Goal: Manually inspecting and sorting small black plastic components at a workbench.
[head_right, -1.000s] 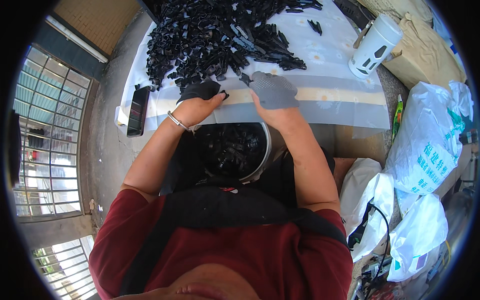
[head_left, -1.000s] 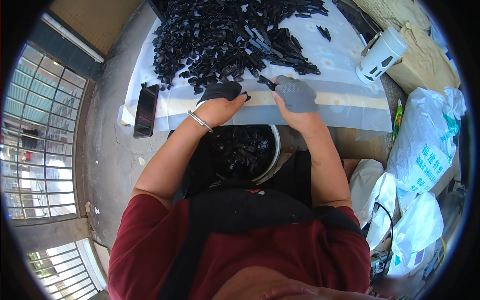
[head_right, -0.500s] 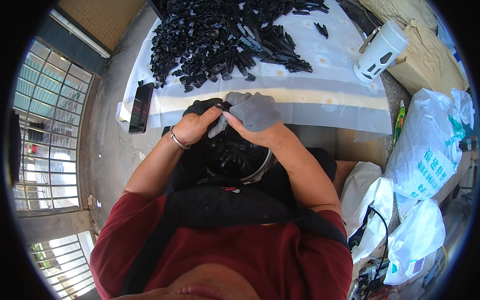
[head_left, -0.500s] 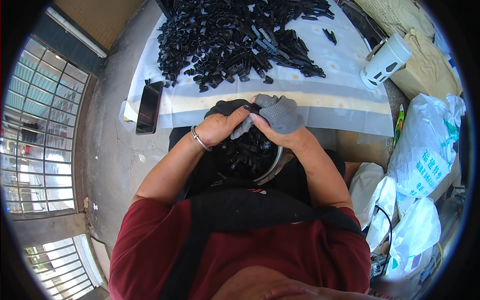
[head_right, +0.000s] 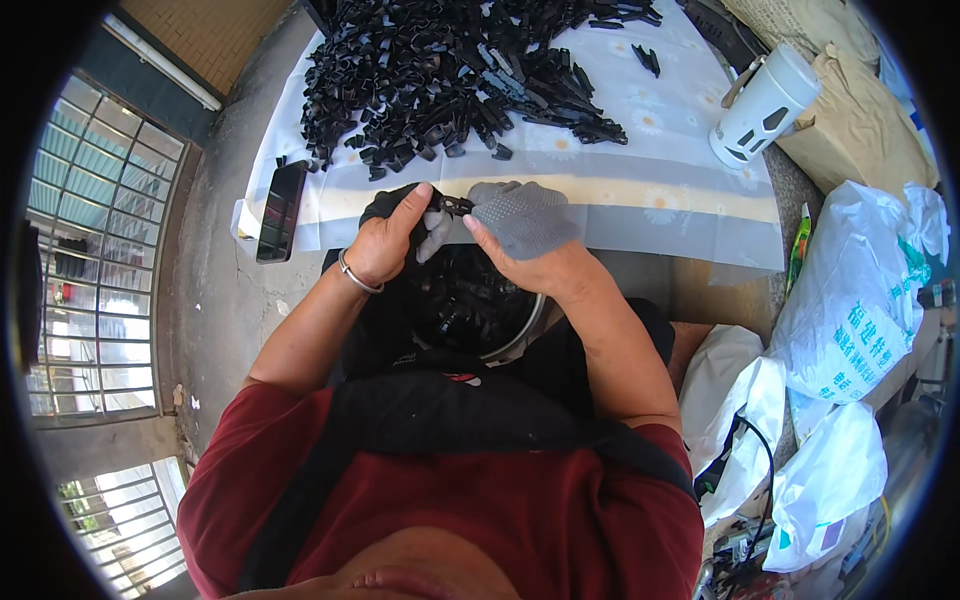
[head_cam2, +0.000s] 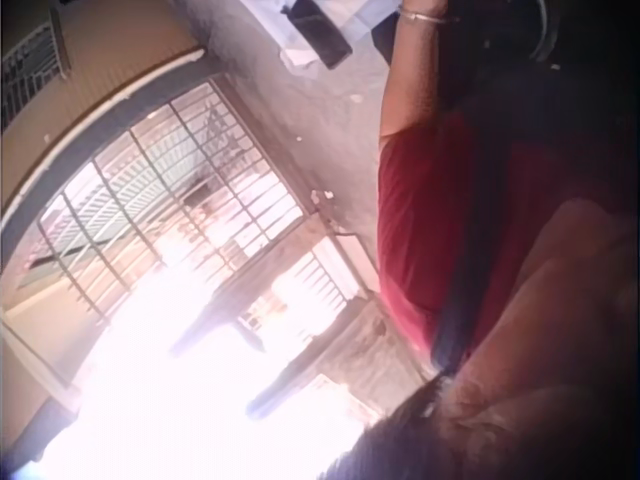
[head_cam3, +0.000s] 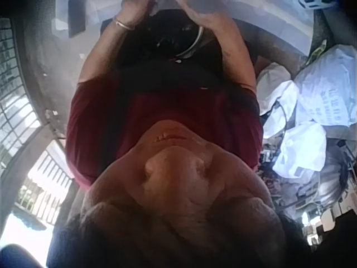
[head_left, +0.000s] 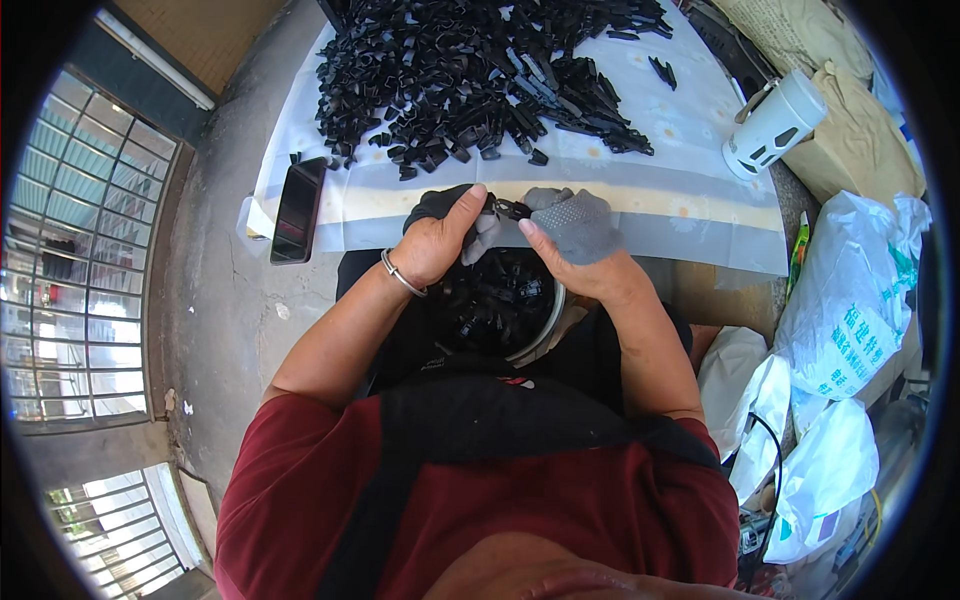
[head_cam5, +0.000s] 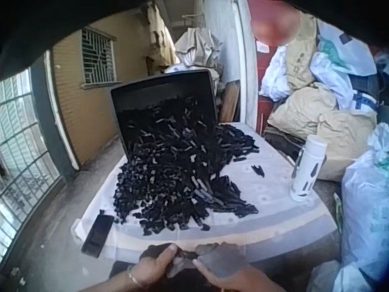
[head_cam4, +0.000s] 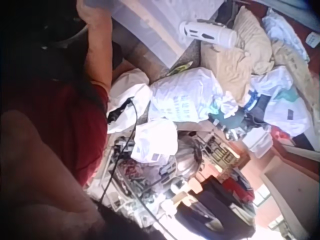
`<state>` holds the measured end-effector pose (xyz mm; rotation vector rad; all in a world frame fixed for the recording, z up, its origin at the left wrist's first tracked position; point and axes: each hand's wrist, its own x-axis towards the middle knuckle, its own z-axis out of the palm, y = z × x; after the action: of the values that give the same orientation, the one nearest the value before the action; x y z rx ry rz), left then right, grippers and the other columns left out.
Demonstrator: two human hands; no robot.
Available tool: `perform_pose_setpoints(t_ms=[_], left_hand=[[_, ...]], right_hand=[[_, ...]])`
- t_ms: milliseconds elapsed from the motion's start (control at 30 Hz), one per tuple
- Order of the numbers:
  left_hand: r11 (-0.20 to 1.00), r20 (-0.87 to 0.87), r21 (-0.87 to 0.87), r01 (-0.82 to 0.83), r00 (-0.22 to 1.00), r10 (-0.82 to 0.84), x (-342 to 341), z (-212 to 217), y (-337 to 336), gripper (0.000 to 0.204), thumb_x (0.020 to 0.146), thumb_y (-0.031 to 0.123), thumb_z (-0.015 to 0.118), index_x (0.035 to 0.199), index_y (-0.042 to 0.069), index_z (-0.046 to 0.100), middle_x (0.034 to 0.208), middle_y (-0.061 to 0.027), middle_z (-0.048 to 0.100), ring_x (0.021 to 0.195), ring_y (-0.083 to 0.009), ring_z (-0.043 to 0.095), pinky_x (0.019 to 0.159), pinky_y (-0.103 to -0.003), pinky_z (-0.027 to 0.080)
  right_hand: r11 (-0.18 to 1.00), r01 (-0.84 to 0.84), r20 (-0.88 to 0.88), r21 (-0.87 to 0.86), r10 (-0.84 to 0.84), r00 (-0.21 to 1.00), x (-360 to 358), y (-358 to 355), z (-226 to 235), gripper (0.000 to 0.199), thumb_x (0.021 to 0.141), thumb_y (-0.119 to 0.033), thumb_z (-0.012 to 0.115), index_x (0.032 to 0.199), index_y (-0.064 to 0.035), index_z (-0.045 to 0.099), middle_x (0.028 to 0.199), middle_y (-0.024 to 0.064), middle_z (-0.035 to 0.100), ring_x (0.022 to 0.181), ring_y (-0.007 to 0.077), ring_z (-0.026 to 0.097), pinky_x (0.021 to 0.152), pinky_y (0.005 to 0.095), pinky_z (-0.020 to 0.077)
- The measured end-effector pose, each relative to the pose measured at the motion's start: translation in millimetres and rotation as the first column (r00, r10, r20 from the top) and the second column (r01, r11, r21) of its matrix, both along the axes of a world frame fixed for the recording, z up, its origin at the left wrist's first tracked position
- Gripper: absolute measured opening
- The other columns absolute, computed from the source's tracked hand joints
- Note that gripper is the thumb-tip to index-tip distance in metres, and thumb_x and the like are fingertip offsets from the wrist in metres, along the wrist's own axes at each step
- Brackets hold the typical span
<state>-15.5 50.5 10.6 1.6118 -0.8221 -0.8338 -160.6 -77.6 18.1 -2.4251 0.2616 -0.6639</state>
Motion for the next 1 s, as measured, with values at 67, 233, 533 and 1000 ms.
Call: perform_pose_setpoints(t_ms=[67,233,533,1000], left_hand=[[0.991,0.021,0.035,0.128,0.992,-0.128,6,2,3,0.046,0.091,0.041,0.037,0.084,0.0,0.059,0.064,-0.0031,0.055,0.058,-0.0109,0.048,0.054,-0.028,0.041],[0.985,0.256,0.094,0.144,0.953,-0.163,2,15,-2,0.044,0.092,0.036,0.036,0.085,-0.001,0.058,0.07,-0.0122,0.059,0.065,-0.0251,0.056,0.062,-0.034,0.044],[0.996,0.549,0.025,0.085,0.832,-0.085,-8,13,-3,0.035,0.091,0.026,0.038,0.081,-0.001,0.058,0.074,-0.0204,0.059,0.069,-0.038,0.055,0.064,-0.04,0.044],[0.986,0.618,0.044,0.163,0.771,-0.155,-9,9,-2,0.03,0.09,0.022,0.039,0.078,0.001,0.057,0.073,-0.0181,0.059,0.068,-0.035,0.056,0.061,-0.038,0.044]], right_hand=[[0.985,0.034,0.016,-0.169,-0.031,0.999,-3,1,2,0.027,0.082,-0.03,0.056,0.088,-0.0041,0.06,0.079,0.0121,0.06,0.073,0.0309,0.055,0.065,0.0393,0.0432],[0.944,0.035,0.01,-0.327,-0.034,0.999,-3,3,3,0.023,0.08,-0.027,0.058,0.086,-0.005,0.061,0.078,0.0111,0.059,0.07,0.0296,0.055,0.062,0.0384,0.0425],[0.882,0.156,0.271,-0.445,-0.033,0.962,19,20,-23,0.014,0.075,-0.02,0.058,0.076,-0.0074,0.053,0.063,0.0076,0.052,0.055,0.0264,0.051,0.049,0.0385,0.0381],[0.936,0.043,0.231,-0.348,0.042,0.972,15,18,-23,0.025,0.077,-0.025,0.058,0.092,-0.0047,0.058,0.078,0.0118,0.059,0.073,0.0315,0.055,0.066,0.0399,0.0428]])
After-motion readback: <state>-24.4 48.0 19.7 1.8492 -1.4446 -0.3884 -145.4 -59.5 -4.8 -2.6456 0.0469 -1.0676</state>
